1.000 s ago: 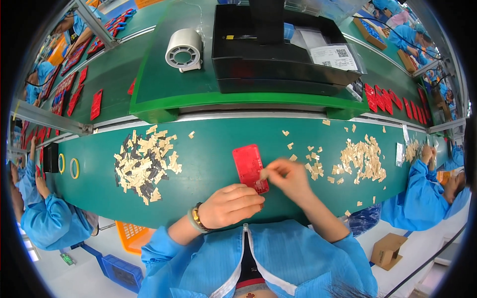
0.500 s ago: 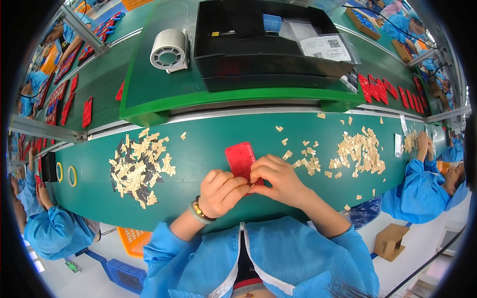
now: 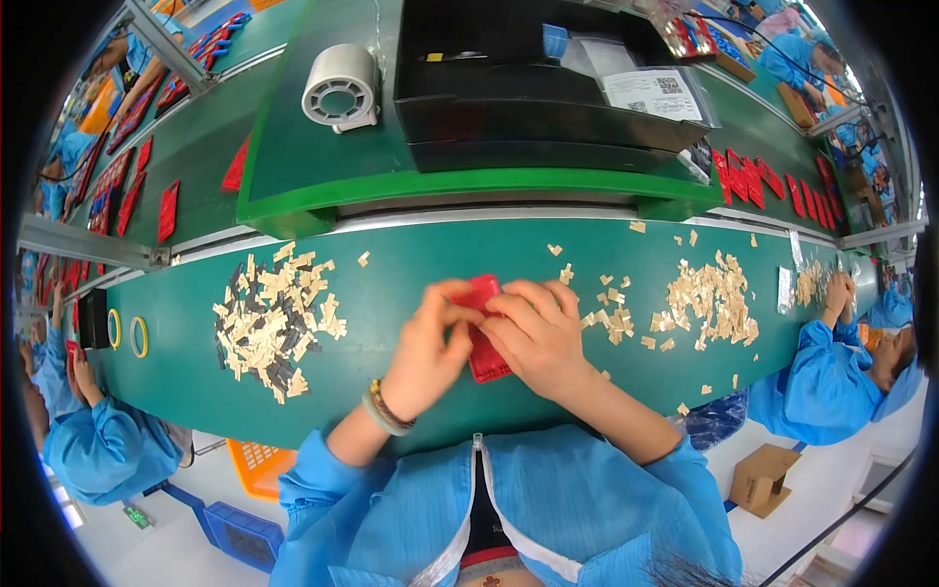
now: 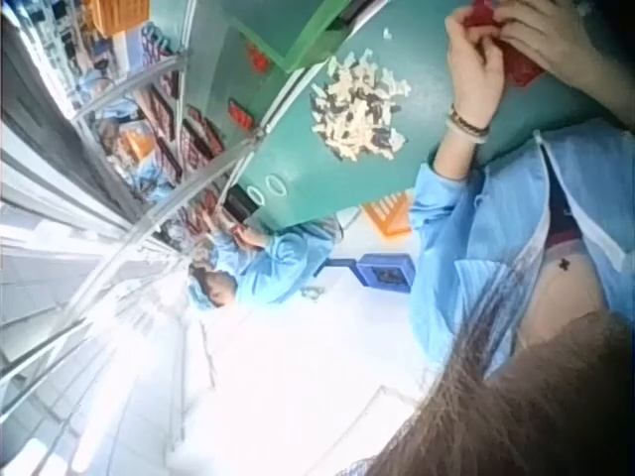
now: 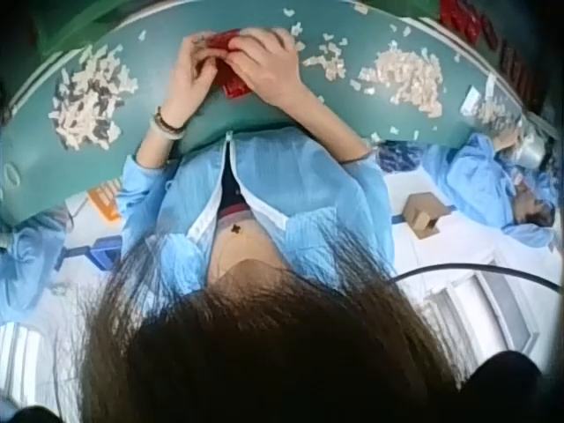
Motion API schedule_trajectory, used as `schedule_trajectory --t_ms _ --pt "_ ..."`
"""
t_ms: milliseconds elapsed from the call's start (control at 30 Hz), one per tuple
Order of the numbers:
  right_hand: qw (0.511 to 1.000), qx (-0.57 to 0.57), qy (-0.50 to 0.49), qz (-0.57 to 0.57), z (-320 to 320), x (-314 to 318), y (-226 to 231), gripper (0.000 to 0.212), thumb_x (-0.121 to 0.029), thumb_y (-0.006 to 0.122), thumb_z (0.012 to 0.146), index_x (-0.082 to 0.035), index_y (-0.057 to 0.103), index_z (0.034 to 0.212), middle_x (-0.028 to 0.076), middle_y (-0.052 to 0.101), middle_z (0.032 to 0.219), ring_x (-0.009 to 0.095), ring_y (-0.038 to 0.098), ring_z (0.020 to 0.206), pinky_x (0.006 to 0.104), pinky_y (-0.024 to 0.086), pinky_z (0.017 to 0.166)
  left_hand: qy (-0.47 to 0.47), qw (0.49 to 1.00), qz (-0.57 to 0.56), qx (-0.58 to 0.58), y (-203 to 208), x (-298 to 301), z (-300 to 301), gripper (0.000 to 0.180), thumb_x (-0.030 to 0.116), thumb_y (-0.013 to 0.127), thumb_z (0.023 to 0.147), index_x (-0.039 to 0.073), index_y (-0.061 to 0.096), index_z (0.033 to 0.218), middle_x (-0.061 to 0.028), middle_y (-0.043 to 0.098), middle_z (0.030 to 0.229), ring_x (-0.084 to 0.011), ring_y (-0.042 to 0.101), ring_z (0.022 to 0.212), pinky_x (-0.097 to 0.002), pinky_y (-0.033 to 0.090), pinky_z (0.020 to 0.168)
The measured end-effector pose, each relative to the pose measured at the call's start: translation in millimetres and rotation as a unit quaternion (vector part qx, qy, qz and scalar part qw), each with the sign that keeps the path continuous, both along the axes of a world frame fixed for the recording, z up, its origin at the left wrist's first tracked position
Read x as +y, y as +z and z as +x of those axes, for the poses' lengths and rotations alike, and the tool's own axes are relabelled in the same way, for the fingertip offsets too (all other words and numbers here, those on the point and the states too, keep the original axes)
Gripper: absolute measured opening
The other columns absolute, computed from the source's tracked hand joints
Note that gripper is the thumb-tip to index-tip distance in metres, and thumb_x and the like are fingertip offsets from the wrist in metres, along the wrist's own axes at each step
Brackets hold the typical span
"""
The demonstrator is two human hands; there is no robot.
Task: The person assembles electronic components into plastic housings by hand, working on an assembly line.
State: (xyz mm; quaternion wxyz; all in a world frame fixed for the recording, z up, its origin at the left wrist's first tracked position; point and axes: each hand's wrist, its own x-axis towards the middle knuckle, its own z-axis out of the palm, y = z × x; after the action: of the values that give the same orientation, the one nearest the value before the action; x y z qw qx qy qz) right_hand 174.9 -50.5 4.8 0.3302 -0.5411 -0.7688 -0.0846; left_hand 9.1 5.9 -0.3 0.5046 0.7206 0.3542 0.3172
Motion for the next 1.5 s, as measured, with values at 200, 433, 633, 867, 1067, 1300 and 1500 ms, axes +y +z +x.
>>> schedule_trajectory --t_ms 200,433,633,867,1067,1300,1500 --pt "0.922 0.328 0.006 -0.204 17.5 42.5 -34.2 0.009 -0.01 0.067 0.084 -0.004 0.06 0.085 0.005 0.063 0.084 0.016 0.06 0.079 0.0295 0.045 0.068 0.04 0.968 0.228 0.096 -16.8 9.9 -14.0 0.033 -0.002 0.064 0.077 0.001 0.057 0.109 -0.0194 0.055 0.115 -0.0356 0.053 0.11 -0.0419 0.046 0.093" --pt "0.766 0.459 -0.018 -0.45 22.5 53.5 -41.1 0.01 -0.008 0.063 0.09 0.001 0.058 0.088 0.002 0.058 0.061 0.005 0.052 0.054 0.02 0.04 0.047 -0.045 0.908 0.354 0.218 -43.2 -12.2 -5.1 0.041 0.023 0.069 0.08 -0.004 0.06 0.109 -0.0186 0.055 0.118 -0.0345 0.052 0.115 -0.042 0.047 0.095" --pt "0.818 0.395 -0.037 -0.417 17.5 54.4 -47.8 0.01 -0.008 0.065 0.089 0.001 0.06 0.086 0.002 0.059 0.059 0.005 0.051 0.053 0.0225 0.039 0.047 -0.036 0.903 0.364 0.225 -45.1 -12.5 -2.9 0.038 0.022 0.069 0.08 -0.004 0.061 0.106 -0.0183 0.056 0.117 -0.0332 0.052 0.115 -0.0389 0.05 0.091" --pt "0.864 0.337 -0.037 -0.372 13.8 52.5 -49.8 0.01 -0.007 0.065 0.088 0.001 0.061 0.086 0.003 0.059 0.06 0.005 0.049 0.052 0.023 0.04 0.048 -0.029 0.91 0.351 0.216 -45.3 -11.9 -2.6 0.038 0.017 0.071 0.077 -0.003 0.06 0.108 -0.016 0.055 0.119 -0.0325 0.052 0.113 -0.0389 0.052 0.088" --pt "0.824 0.393 -0.038 -0.406 18.2 50.4 -46.2 0.011 -0.008 0.066 0.088 0.001 0.061 0.086 0.003 0.059 0.06 0.006 0.049 0.052 0.0233 0.04 0.048 -0.026 0.911 0.356 0.209 -44.6 -11.9 -1.3 0.036 0.015 0.071 0.077 -0.002 0.061 0.107 -0.0158 0.056 0.118 -0.0322 0.053 0.113 -0.0385 0.052 0.086" --pt "0.87 0.335 -0.049 -0.358 13.5 51.0 -54.5 0.012 -0.009 0.067 0.087 0.001 0.061 0.086 0.004 0.061 0.061 0.007 0.051 0.052 0.0239 0.04 0.048 -0.025 0.914 0.349 0.204 -45.2 -11.0 -1.3 0.036 0.014 0.071 0.077 -0.002 0.06 0.107 -0.0162 0.055 0.119 -0.0326 0.053 0.112 -0.0386 0.052 0.086" --pt "0.891 0.301 -0.045 -0.336 11.0 50.7 -50.0 0.011 -0.01 0.068 0.084 -0.001 0.062 0.085 0.007 0.061 0.06 0.012 0.053 0.049 0.0266 0.041 0.048 -0.033 0.921 0.334 0.196 -43.8 -8.4 -2.5 0.033 0.012 0.069 0.077 -0.001 0.059 0.106 -0.0176 0.054 0.121 -0.0357 0.052 0.112 -0.0418 0.05 0.09"
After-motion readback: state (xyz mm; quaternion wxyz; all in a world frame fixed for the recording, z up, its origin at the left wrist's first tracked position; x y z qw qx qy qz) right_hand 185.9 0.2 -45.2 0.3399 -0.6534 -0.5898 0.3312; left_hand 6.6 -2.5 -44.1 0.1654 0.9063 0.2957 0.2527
